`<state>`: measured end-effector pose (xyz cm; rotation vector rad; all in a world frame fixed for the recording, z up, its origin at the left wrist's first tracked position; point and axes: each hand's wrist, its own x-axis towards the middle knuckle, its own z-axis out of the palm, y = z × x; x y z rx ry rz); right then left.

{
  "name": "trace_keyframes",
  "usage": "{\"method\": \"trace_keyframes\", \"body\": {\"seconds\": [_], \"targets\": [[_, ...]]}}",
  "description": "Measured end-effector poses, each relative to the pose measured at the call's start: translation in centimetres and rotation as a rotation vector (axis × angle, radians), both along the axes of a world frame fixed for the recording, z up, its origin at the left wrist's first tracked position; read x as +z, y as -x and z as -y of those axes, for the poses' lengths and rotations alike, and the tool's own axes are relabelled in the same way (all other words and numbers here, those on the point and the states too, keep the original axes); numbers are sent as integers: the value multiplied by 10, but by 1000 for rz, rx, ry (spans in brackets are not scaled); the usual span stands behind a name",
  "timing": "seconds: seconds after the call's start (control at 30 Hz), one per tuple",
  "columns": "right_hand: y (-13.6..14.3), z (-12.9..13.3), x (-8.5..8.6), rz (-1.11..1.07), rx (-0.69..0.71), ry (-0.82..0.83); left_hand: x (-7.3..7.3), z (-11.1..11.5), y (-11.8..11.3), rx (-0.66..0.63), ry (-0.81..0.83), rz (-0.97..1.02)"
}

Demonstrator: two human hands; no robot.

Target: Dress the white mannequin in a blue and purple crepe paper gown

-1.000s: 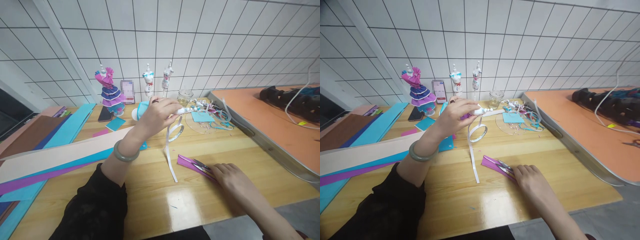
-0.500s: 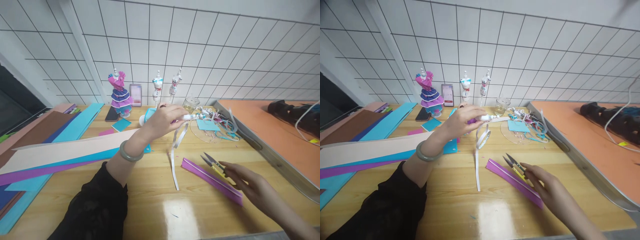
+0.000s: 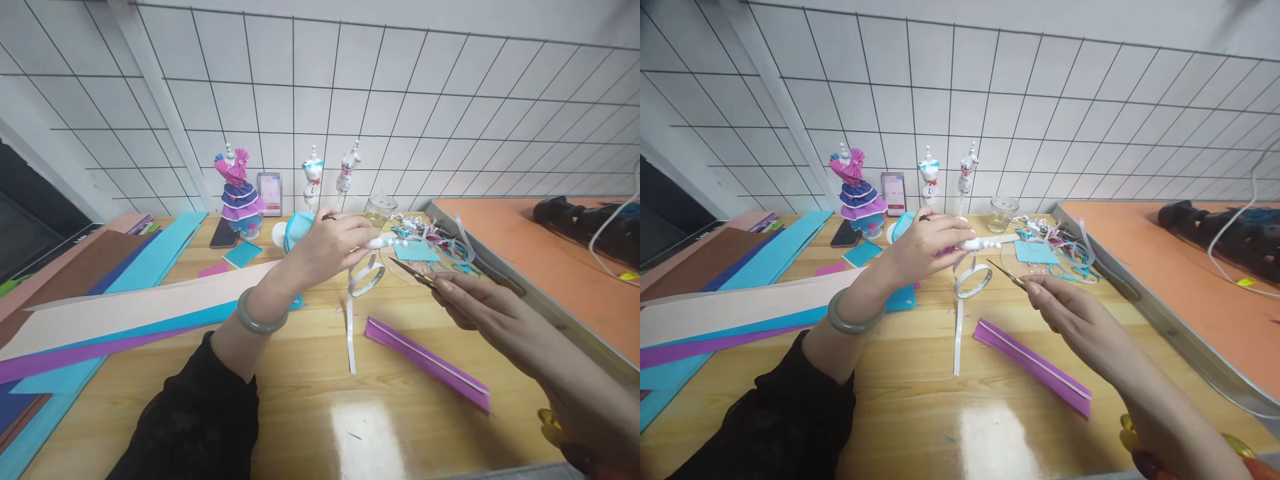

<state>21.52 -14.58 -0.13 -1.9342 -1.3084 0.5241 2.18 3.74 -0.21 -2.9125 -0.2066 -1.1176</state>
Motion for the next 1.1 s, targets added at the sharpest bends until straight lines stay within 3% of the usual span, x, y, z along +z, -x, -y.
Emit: {"method": "trace_keyframes", "body": {"seconds": [0.23, 0.5, 0.87, 1.1], "targets": [[6, -9, 10, 147, 79, 65, 4, 7, 3, 88, -144, -71], [15, -21, 20, 249, 171, -35, 8, 18, 7, 131, -248, -57], [14, -23, 21, 274, 175, 8, 12, 26, 8, 163, -270, -78], [14, -20, 22, 234, 157, 45, 14, 21, 11, 117, -225, -91]]}}
